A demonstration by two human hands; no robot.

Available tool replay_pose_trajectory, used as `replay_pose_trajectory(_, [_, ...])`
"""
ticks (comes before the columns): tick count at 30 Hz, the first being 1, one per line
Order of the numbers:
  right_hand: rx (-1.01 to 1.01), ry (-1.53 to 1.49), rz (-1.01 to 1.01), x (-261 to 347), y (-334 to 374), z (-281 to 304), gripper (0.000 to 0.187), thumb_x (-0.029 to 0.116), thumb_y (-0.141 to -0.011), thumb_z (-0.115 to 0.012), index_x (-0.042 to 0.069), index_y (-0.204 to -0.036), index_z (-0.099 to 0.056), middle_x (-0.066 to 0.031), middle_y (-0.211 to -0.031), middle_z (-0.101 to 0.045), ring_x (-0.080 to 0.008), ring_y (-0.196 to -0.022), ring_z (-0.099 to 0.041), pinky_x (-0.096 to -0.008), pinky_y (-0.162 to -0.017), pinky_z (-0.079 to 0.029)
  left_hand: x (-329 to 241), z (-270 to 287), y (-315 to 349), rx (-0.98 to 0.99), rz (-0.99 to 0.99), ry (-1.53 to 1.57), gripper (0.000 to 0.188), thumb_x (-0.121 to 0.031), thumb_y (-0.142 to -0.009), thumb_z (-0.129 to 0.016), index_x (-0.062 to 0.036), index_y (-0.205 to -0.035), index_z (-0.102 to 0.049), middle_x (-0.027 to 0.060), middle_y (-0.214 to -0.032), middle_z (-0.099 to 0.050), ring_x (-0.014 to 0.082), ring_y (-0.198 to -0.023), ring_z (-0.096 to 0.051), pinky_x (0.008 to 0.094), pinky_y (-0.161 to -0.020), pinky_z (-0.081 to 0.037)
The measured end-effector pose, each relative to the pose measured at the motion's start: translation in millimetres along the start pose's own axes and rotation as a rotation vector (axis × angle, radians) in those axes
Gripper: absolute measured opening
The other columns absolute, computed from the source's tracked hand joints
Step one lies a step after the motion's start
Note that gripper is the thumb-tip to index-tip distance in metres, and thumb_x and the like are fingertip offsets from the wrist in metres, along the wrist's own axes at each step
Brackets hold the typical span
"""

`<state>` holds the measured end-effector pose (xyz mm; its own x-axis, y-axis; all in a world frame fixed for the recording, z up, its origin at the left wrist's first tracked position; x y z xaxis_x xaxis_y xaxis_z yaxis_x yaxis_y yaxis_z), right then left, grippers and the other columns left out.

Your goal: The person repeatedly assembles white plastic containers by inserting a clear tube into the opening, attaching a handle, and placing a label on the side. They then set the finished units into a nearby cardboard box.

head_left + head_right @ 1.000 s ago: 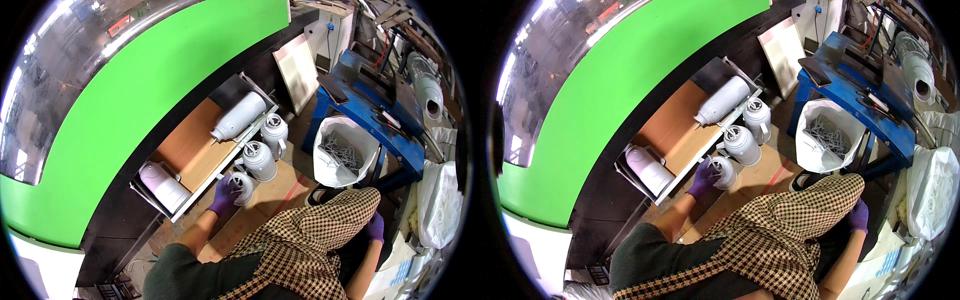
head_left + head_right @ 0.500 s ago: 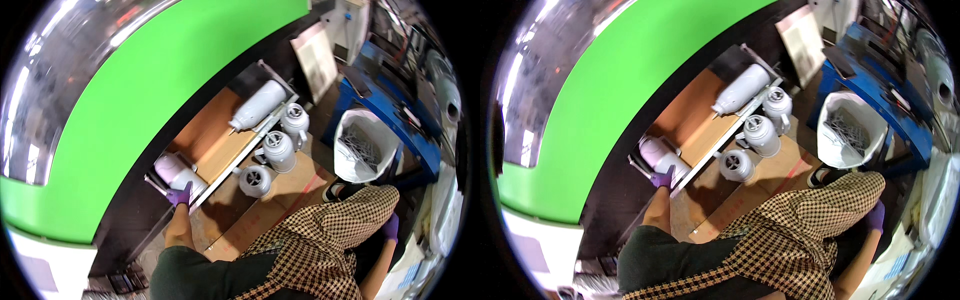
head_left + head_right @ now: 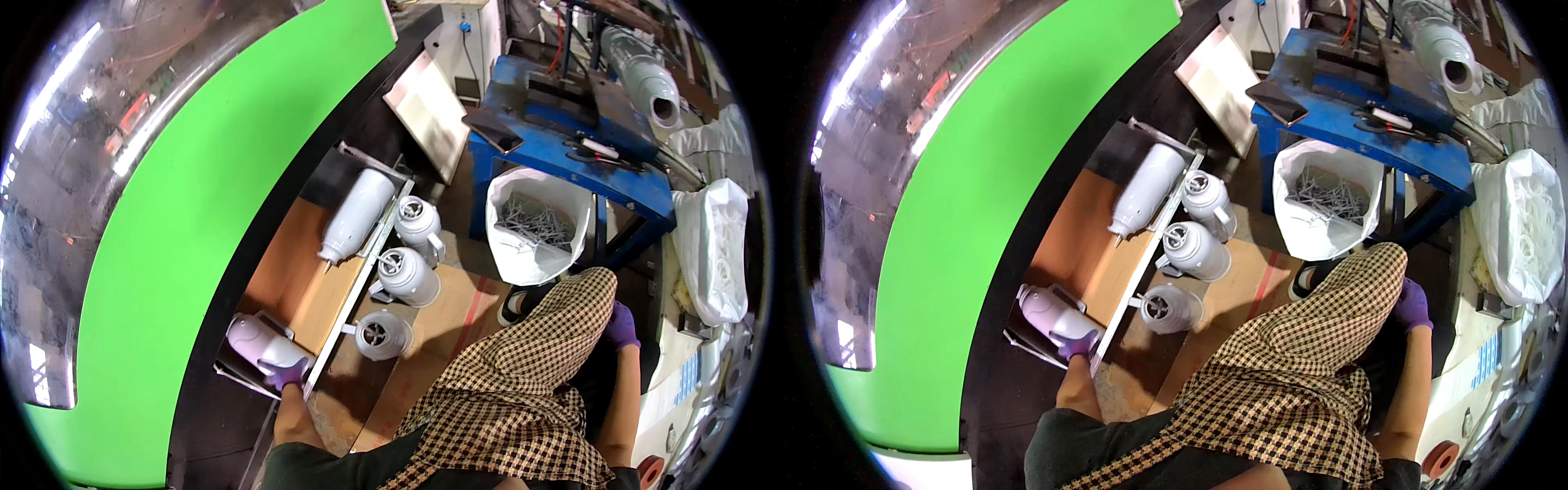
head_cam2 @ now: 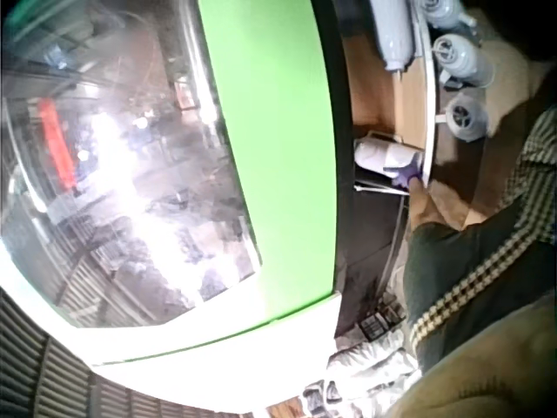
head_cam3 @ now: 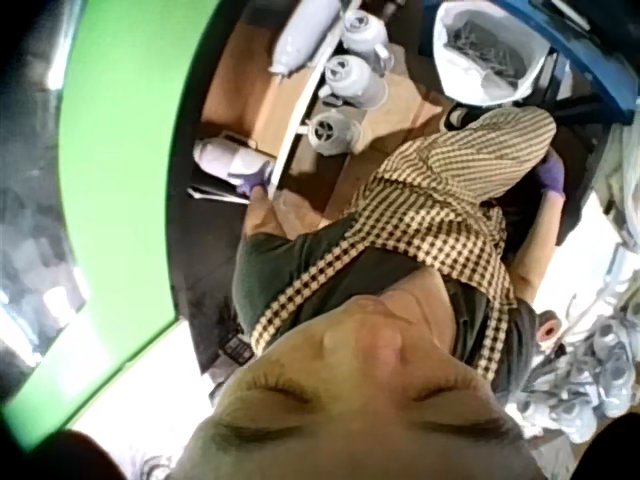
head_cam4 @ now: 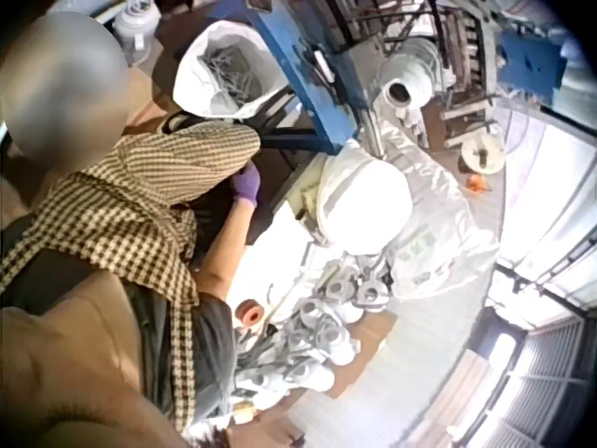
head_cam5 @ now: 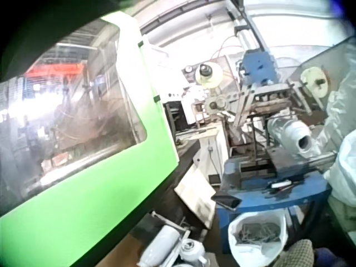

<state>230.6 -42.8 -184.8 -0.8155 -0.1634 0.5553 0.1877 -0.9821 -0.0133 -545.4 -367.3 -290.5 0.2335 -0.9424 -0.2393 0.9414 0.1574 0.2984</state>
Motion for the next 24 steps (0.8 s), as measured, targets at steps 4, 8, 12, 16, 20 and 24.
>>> replay_pose_trajectory(4, [-0.144, -0.13, 0.026, 8.3, -7.1, 10.5, 0.031, 0.019, -0.09, -0.067, 0.002, -0.115, -0.07, -0.0209, -0.113, -0.072, -0.0398, -0.106, -0.067, -0.0426, -0.093, -0.053, 22.4, 10.9, -62.8, 0.028, -0.225, 0.676, 0.15, -0.039, -0.061, -0.098, -0.0291, -0.163, 0.011, 0.0227, -0.157, -0.034, 0.0376, -0.126, -0.056, 0.0491, -0.101, -0.053])
replay_pose_trajectory(8, [-0.469, -0.143, 0.174, 78.9, 12.9, 68.4, 0.026, 0.009, -0.095, -0.064, 0.003, -0.119, -0.07, -0.0175, -0.113, -0.072, -0.0324, -0.105, -0.069, -0.0382, -0.096, -0.052, -20.8, 50.0, -35.2, 0.699, -0.044, 1.313, 0.093, -0.064, -0.081, -0.076, -0.0328, -0.156, -0.03, 0.0094, -0.154, -0.046, 0.0389, -0.123, -0.058, 0.0643, -0.087, -0.055])
replay_pose_trajectory(12, [-0.401, -0.376, 0.42, 198.0, 32.8, 61.4, 0.044, 0.011, -0.088, -0.075, -0.001, -0.129, -0.063, -0.0161, -0.126, -0.068, -0.0295, -0.115, -0.065, -0.0388, -0.099, -0.052, -88.9, 86.9, 118.8, 1.202, -0.223, 1.497, 0.074, -0.067, -0.096, -0.055, -0.0149, -0.148, -0.049, 0.0123, -0.145, -0.057, 0.0374, -0.127, -0.06, 0.0595, -0.097, -0.055])
replay_pose_trajectory(16, [-0.124, -0.409, 0.747, 297.5, 27.6, 18.4, 0.088, 0.035, -0.078, -0.087, -0.002, -0.147, -0.047, -0.0242, -0.146, -0.052, -0.04, -0.135, -0.051, -0.0462, -0.114, -0.041, -125.0, 107.0, 321.9, 1.239, -0.888, 1.137, 0.073, -0.059, -0.101, -0.053, -0.0083, -0.153, -0.04, 0.0168, -0.153, -0.047, 0.0359, -0.133, -0.055, 0.0564, -0.108, -0.049])
replay_pose_trajectory(20, [-0.179, -0.558, 0.514, 287.5, 18.8, -15.3, 0.063, 0.019, -0.088, -0.077, 0.004, -0.145, -0.053, -0.0188, -0.123, -0.066, -0.0271, -0.101, -0.068, -0.0364, -0.087, -0.056, -114.4, 73.2, 421.3, 1.382, -1.083, 0.989, 0.072, -0.06, -0.102, -0.05, -0.0091, -0.152, -0.037, 0.0135, -0.152, -0.047, 0.0304, -0.133, -0.055, 0.0451, -0.106, -0.052])
replay_pose_trajectory(24, [-0.427, -1.094, -0.005, 195.5, 18.7, 5.7, 0.032, 0.012, -0.102, -0.059, 0.004, -0.133, -0.062, -0.0062, -0.1, -0.072, -0.0095, -0.077, -0.063, -0.0276, -0.068, -0.055, -149.7, -22.4, 381.9, 2.067, -0.862, 1.014, 0.066, -0.052, -0.108, -0.04, -0.0021, -0.152, -0.035, 0.0095, -0.14, -0.057, 0.0228, -0.131, -0.055, 0.0373, -0.11, -0.047])
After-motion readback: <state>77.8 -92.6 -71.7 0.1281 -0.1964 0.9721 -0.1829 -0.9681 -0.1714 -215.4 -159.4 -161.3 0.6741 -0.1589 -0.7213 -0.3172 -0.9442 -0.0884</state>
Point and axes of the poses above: each hand's wrist, its own y-axis away from the middle knuckle, its own z-axis out of the back of the hand, x = y × z, the point moved 2 cm from there along -y, towards the middle knuckle
